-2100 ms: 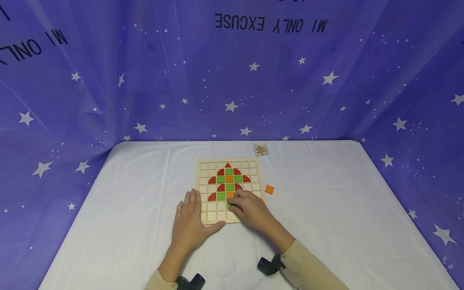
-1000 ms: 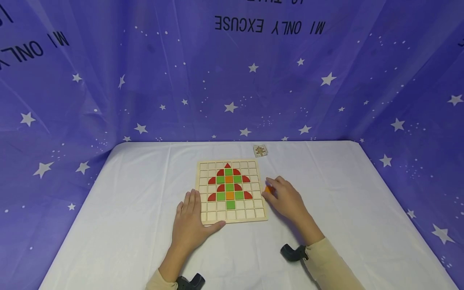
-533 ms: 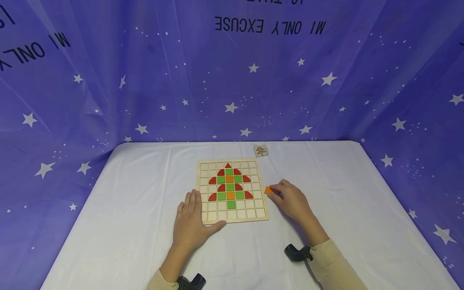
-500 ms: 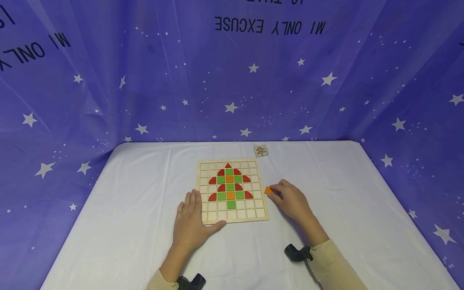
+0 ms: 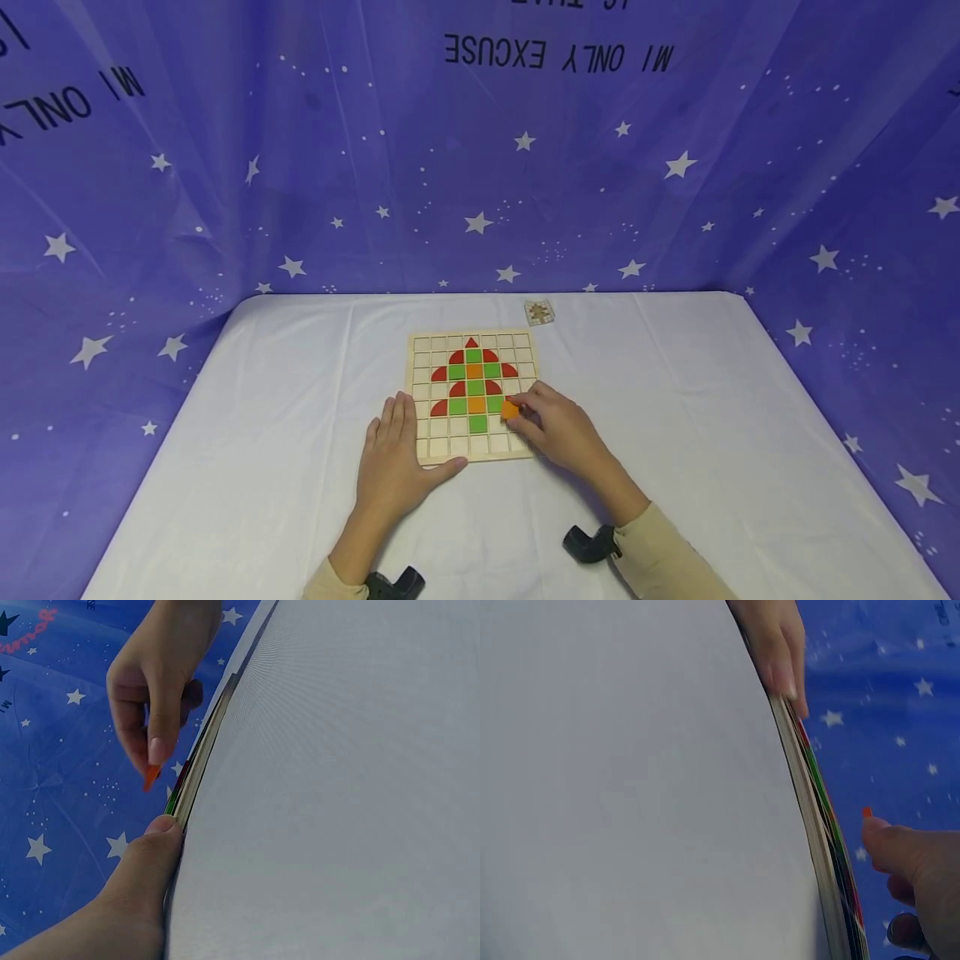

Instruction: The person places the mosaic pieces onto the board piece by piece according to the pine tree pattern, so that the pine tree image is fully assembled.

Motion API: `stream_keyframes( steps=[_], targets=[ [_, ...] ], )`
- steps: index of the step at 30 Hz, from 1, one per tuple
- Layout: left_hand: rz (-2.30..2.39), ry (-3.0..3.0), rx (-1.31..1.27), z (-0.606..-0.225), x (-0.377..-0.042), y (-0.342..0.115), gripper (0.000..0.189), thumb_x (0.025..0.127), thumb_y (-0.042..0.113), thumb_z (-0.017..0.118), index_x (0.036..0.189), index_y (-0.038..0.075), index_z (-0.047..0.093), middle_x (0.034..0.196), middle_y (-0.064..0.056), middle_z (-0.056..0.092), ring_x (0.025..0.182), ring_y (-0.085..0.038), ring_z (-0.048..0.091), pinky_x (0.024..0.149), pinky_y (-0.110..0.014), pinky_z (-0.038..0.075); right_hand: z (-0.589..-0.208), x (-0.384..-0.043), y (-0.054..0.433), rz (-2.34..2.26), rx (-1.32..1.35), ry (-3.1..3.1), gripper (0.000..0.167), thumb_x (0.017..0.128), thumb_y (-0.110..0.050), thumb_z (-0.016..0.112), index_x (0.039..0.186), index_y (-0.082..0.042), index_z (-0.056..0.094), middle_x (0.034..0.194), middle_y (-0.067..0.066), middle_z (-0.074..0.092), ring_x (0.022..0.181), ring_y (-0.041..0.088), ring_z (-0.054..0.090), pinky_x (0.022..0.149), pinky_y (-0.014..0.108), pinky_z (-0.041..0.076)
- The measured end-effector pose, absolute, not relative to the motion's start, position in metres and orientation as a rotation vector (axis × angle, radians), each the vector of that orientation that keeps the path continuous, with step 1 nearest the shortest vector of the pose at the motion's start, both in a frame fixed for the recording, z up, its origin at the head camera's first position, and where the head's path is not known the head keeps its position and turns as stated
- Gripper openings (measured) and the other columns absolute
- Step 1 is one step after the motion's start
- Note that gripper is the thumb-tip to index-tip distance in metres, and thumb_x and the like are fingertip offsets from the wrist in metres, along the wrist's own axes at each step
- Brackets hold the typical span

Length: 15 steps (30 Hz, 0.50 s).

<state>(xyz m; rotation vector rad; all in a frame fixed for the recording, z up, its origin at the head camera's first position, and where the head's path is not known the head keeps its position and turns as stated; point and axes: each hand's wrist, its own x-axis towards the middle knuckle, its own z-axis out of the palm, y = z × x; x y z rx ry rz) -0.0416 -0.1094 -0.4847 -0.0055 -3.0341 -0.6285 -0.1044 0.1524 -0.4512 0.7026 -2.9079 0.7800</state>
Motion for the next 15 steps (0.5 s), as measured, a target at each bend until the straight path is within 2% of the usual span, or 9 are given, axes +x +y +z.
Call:
stream_keyframes(
  steps=[8, 15],
  targets=[
    [-0.617, -3.031, -0.012, -0.484, -0.042, -0.11, 0.132, 0.069, 0.092, 0.051, 0.158, 0.001, 0.014, 0.167, -0.015, 0.014, 0.156, -0.031, 0.011, 0.123, -0.054, 0.016, -0.453, -0.089, 0.122, 0.676, 0.901, -2.887, 0.028, 0.088, -0.038, 0.074, 0.108, -0.019, 0.074, 0.088, -0.015, 0.055, 0.073, 0.0, 0.048, 0.064, 0.017, 0.045],
    [-0.622, -3.025, -0.019, -0.484, -0.042, -0.11, 0.132, 0.07, 0.091, 0.052, 0.158, 0.001, 0.015, 0.167, -0.015, 0.014, 0.156, -0.031, 0.01, 0.123, -0.054, 0.016, -0.455, -0.087, 0.119, 0.673, 0.927, -2.876, 0.028, 0.087, -0.037, 0.076, 0.109, -0.019, 0.076, 0.09, -0.014, 0.059, 0.069, -0.001, 0.046, 0.061, 0.015, 0.042]
  ],
)
